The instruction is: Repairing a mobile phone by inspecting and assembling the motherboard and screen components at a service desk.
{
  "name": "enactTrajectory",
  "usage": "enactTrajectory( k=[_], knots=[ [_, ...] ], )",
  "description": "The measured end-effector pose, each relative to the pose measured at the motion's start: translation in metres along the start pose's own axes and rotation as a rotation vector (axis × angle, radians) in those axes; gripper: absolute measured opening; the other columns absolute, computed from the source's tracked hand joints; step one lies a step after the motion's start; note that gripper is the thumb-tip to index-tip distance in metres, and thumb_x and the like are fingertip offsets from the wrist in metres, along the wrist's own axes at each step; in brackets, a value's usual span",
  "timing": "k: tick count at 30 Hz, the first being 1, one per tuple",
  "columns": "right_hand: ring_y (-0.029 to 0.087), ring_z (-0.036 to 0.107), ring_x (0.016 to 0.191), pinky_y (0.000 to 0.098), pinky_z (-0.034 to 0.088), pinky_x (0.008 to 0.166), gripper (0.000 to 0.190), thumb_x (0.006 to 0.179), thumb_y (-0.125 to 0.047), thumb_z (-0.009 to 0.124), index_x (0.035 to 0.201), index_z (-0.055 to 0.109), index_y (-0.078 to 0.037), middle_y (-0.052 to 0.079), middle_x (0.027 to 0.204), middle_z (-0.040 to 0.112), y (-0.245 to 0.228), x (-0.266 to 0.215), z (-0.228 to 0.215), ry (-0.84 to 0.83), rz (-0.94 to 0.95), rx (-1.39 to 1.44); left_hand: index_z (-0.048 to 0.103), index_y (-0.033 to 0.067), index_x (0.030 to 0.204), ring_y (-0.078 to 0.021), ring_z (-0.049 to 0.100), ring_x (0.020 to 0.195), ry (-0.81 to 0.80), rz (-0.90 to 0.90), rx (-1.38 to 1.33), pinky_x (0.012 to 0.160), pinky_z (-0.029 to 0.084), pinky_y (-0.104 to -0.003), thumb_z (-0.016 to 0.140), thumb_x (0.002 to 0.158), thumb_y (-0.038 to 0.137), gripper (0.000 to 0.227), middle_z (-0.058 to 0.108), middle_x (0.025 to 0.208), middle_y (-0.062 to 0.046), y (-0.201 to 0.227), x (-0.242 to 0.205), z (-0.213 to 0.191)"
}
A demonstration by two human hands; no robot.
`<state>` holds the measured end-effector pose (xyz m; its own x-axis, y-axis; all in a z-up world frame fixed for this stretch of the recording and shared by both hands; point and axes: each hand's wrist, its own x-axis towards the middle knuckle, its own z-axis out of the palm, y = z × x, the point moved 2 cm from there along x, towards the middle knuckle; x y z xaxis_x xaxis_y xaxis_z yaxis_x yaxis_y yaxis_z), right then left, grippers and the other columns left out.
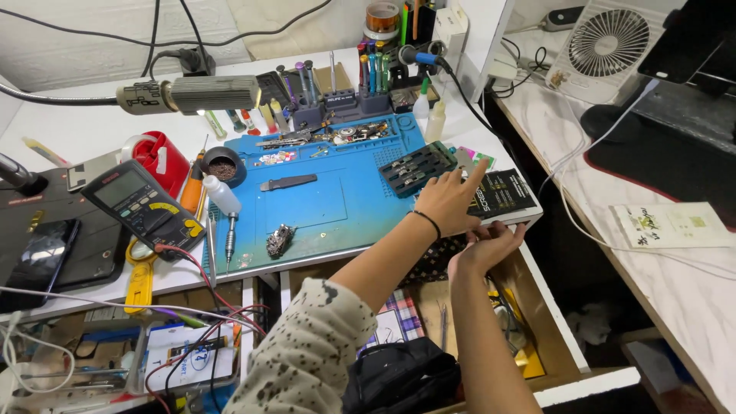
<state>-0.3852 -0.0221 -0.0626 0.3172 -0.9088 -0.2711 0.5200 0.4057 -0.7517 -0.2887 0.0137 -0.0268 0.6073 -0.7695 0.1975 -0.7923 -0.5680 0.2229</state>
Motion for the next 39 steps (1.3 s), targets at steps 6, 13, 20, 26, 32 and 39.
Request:
enactTrajectory(
  k=[6, 13, 20, 26, 32, 39],
  knots=[
    [0.016, 0.041, 0.081, 0.0345, 0.038, 0.069, 0.049, 0.103, -0.025, 0.035, 0.152, 0.033, -0.025, 0.004, 0.110, 0.040, 0.007, 0.000, 0.002, -0.014, 0.050, 0.053, -0.003, 0.0197, 0.165, -0.0446, 0.069, 0.114, -0.104, -0.056, 0.031, 0.090, 0.058, -0.055, 0.083, 0.078, 0.041, 0.124, 0.066, 0.123, -0.027, 0.004, 0.011, -0.008],
    [0.017, 0.039, 0.082, 0.0343, 0.037, 0.071, 0.049, 0.106, -0.024, 0.030, 0.155, 0.029, -0.021, 0.005, 0.111, 0.041, 0.008, 0.000, 0.000, -0.043, 0.029, 0.018, -0.002, 0.0195, 0.165, -0.0424, 0.073, 0.099, -0.071, -0.024, -0.005, 0.072, 0.062, -0.049, 0.082, 0.076, 0.033, 0.123, 0.069, 0.114, -0.027, -0.001, 0.008, -0.024],
    [0.013, 0.042, 0.085, 0.0257, 0.040, 0.066, 0.049, 0.105, -0.026, 0.032, 0.154, 0.031, -0.021, 0.005, 0.116, 0.042, 0.008, -0.003, 0.000, -0.030, 0.017, -0.022, -0.005, 0.0160, 0.166, -0.0401, 0.073, 0.090, -0.124, 0.000, -0.123, 0.068, 0.058, -0.047, 0.079, 0.079, 0.035, 0.123, 0.067, 0.115, -0.032, -0.007, 0.000, -0.058],
    [0.019, 0.041, 0.103, 0.0374, 0.036, 0.087, 0.053, 0.111, -0.042, 0.035, 0.161, 0.024, -0.028, 0.010, 0.141, 0.037, 0.007, -0.003, -0.003, -0.180, -0.317, -0.263, -0.006, 0.0196, 0.166, -0.0467, 0.072, 0.100, -0.107, -0.038, -0.360, 0.078, 0.058, -0.054, 0.083, 0.078, 0.050, 0.129, 0.057, 0.135, -0.037, -0.005, -0.043, -0.091],
    [0.033, 0.037, 0.144, 0.0429, 0.027, 0.120, 0.079, 0.108, -0.060, 0.027, 0.164, 0.017, -0.005, 0.017, 0.165, 0.028, -0.005, -0.112, 0.039, -0.758, -0.012, -0.074, -0.006, 0.0155, 0.165, -0.0558, 0.063, 0.114, -0.014, -0.266, -0.576, 0.088, 0.053, -0.064, 0.081, 0.079, 0.041, 0.125, 0.055, 0.139, -0.036, 0.004, -0.149, -0.154],
    [0.042, 0.046, 0.142, 0.0535, 0.037, 0.120, 0.084, 0.102, -0.061, 0.025, 0.152, 0.041, 0.005, 0.024, 0.159, 0.039, 0.075, -0.101, -0.003, -1.174, 0.675, -0.059, 0.000, 0.0180, 0.165, -0.0483, 0.056, 0.129, 0.130, -0.539, -0.582, 0.101, 0.050, -0.060, 0.079, 0.075, 0.039, 0.122, 0.054, 0.148, -0.020, -0.005, -0.224, -0.151]
  ],
)
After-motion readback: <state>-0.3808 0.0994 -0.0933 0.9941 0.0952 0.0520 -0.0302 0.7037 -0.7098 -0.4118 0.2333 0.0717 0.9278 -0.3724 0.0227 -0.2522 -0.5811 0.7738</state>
